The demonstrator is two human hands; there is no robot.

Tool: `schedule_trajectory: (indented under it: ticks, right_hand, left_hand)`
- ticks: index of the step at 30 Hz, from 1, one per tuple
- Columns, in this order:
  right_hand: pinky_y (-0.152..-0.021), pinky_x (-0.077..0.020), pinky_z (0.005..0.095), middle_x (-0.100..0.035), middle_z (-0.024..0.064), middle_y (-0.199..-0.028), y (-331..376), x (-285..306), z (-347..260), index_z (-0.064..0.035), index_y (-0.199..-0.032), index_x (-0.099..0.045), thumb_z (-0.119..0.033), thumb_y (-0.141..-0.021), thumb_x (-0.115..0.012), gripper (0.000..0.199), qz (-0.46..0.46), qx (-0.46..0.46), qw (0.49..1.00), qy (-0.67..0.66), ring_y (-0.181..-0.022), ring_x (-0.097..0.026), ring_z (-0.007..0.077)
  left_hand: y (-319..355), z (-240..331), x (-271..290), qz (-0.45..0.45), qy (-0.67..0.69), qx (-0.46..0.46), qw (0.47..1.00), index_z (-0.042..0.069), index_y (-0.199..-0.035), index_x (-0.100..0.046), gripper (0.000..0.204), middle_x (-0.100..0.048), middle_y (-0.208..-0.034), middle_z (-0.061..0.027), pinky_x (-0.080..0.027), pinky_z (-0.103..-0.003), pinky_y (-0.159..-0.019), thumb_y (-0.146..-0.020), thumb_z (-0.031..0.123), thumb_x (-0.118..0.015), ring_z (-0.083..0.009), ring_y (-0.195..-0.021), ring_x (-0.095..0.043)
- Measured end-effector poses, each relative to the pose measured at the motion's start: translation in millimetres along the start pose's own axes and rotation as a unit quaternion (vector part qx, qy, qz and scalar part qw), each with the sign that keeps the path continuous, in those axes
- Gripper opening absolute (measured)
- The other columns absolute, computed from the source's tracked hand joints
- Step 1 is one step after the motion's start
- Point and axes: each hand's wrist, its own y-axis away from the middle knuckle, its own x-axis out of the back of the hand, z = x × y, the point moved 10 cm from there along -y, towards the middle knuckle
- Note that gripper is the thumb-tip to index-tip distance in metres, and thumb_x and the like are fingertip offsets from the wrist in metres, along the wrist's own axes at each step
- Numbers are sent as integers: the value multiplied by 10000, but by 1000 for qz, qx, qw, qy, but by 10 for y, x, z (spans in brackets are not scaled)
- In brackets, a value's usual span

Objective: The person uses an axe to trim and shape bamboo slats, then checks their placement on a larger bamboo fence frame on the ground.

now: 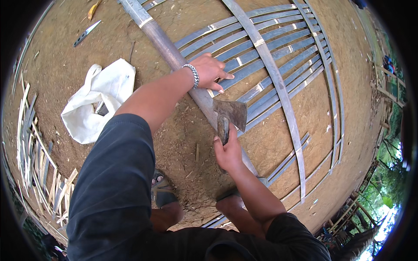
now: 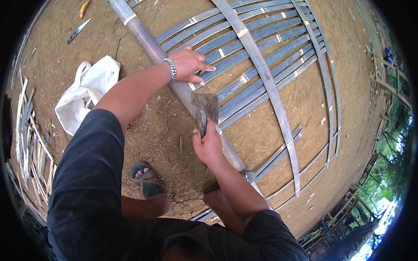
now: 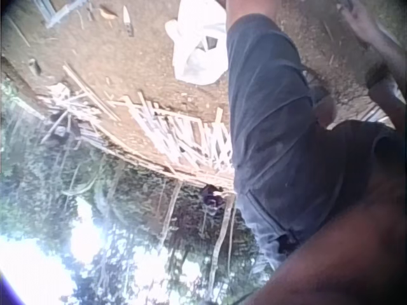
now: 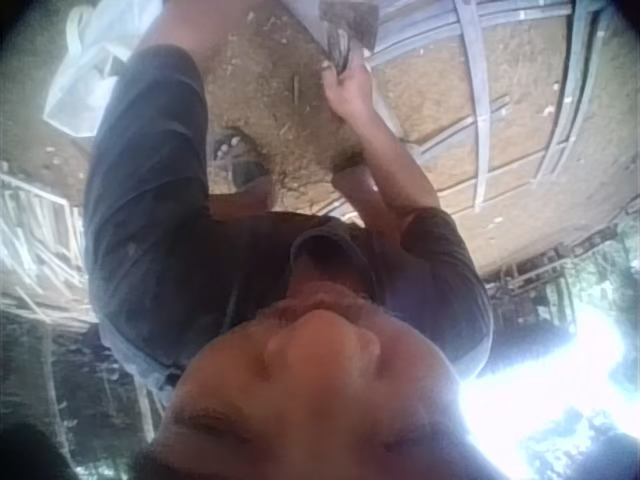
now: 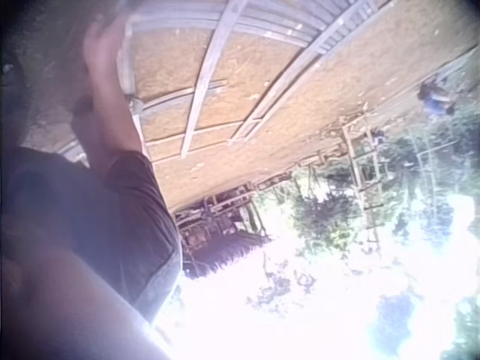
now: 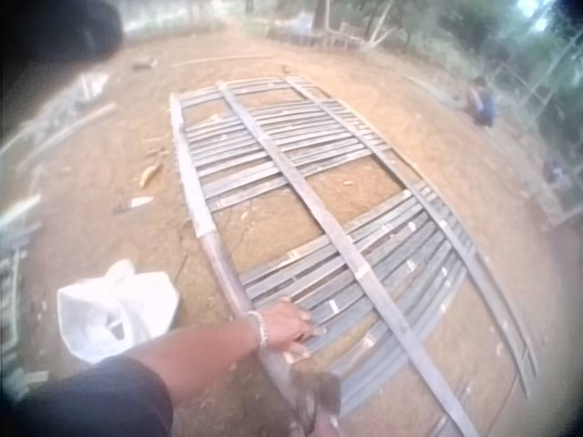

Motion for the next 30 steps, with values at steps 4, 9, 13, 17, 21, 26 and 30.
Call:
schedule_trajectory:
  ticks: [4, 9, 13, 17, 21, 26, 30]
  right_hand:
    - [-931, -482, 481, -616, 320, -1157, -47, 3, -160, 51, -1372, -429, -168, -937, -608, 519, 36, 112, 993, 32, -1102, -597, 504]
    - [-877, -501, 507, -608, 317, -1148, -130, -13, -364, 38, -1331, -478, -157, -931, -603, 463, 51, 159, 986, 11, -1040, -606, 501]
    - [-844, -507, 520, -628, 289, -1095, -292, -146, -87, 26, -1284, -526, -152, -918, -618, 417, 11, 36, 999, -13, -983, -621, 492]
    - [-783, -523, 423, -647, 287, -1040, -200, 124, -437, 59, -1273, -521, -127, -925, -632, 409, 69, 164, 984, 9, -871, -672, 401]
    - [-799, -518, 455, -645, 278, -1046, -168, 59, -296, 41, -1288, -520, -138, -922, -631, 422, 62, 199, 978, -17, -903, -657, 421]
    - [-923, -509, 493, -614, 310, -1191, -209, -109, -21, 54, -1394, -447, -124, -915, -618, 539, -9, 63, 998, 16, -1074, -627, 474]
    - [-729, -517, 416, -635, 235, -851, 22, 176, -531, 35, -1191, -572, -191, -951, -635, 336, 124, 279, 952, -30, -790, -671, 362]
  left_hand:
    - [-19, -4, -35, -49, -13, 1, 999, 346, -1361, -609, 558, -646, -966, -12, -413, -375, -861, -850, 558, -683, -178, -976, -654]
    - [-6, -6, -32, -40, -10, -5, 999, 340, -1354, -616, 538, -646, -946, -9, -415, -371, -857, -855, 525, -689, -174, -966, -653]
    - [-25, -30, -31, -28, 6, -4, 1000, 334, -1339, -631, 544, -640, -912, 1, -414, -373, -846, -830, 502, -721, -177, -938, -648]
    - [17, -47, -78, -4, 14, -11, 1000, 329, -1314, -655, 561, -626, -850, 10, -406, -364, -837, -788, 495, -757, -180, -884, -640]
    - [-10, -8, 18, 9, 29, -11, 999, 325, -1306, -661, 549, -629, -838, 13, -412, -362, -822, -791, 488, -759, -175, -875, -644]
    - [-24, -66, -23, 4, 17, -13, 1000, 315, -1304, -664, 545, -637, -849, 7, -414, -364, -813, -798, 499, -749, -178, -881, -646]
    - [18, -34, -26, 11, 22, -16, 1000, 309, -1304, -664, 548, -642, -858, 5, -412, -365, -811, -801, 512, -740, -180, -886, -646]
